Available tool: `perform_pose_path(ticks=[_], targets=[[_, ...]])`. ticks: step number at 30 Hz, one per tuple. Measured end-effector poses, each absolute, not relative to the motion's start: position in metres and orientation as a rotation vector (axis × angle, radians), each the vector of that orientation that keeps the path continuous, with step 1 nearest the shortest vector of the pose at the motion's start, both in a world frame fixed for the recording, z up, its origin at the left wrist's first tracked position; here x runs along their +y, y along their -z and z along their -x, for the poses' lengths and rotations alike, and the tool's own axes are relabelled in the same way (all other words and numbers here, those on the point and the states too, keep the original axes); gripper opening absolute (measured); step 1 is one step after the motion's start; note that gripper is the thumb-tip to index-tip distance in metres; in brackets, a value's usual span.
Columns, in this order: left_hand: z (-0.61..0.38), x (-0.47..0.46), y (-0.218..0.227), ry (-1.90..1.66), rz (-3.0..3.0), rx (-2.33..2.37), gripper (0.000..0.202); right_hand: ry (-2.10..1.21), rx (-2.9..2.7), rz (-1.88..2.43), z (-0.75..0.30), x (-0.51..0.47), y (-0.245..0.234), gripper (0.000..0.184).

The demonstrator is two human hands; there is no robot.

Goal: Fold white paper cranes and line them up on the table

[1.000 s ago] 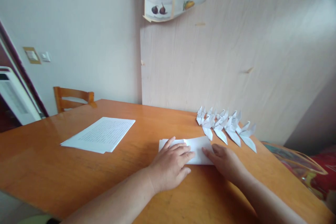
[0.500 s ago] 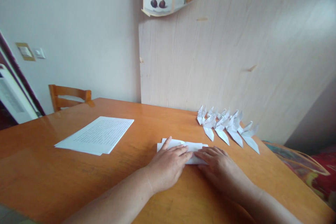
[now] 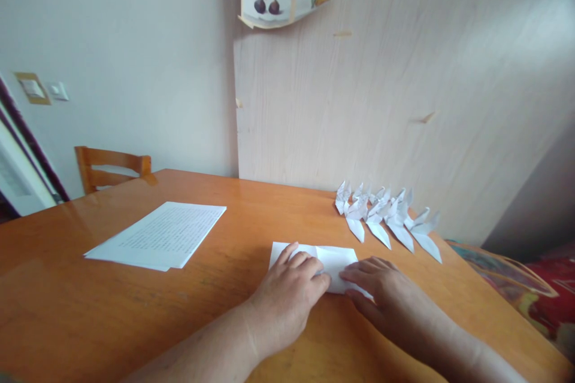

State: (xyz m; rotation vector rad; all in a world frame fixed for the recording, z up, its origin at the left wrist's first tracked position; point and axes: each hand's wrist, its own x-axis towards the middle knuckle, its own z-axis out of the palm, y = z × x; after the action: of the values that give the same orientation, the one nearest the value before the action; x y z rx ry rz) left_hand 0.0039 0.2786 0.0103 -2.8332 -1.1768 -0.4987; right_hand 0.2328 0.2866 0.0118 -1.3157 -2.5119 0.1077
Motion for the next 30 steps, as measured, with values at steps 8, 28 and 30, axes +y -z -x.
perform_pose_path(ticks=[8,28,30], targets=[[-0.003,0.285,-0.007,0.474,2.832,-1.259,0.035,-0.067,-2.533,1.393,-0.234,0.295,0.005,0.042],[-0.006,0.279,-0.007,0.283,2.861,-1.332,0.021,-0.094,-2.582,1.275,-0.234,0.282,-0.008,0.025],[-0.007,0.274,-0.004,0.242,2.877,-1.273,0.013,-0.101,-2.596,1.257,-0.236,0.276,-0.009,0.022]])
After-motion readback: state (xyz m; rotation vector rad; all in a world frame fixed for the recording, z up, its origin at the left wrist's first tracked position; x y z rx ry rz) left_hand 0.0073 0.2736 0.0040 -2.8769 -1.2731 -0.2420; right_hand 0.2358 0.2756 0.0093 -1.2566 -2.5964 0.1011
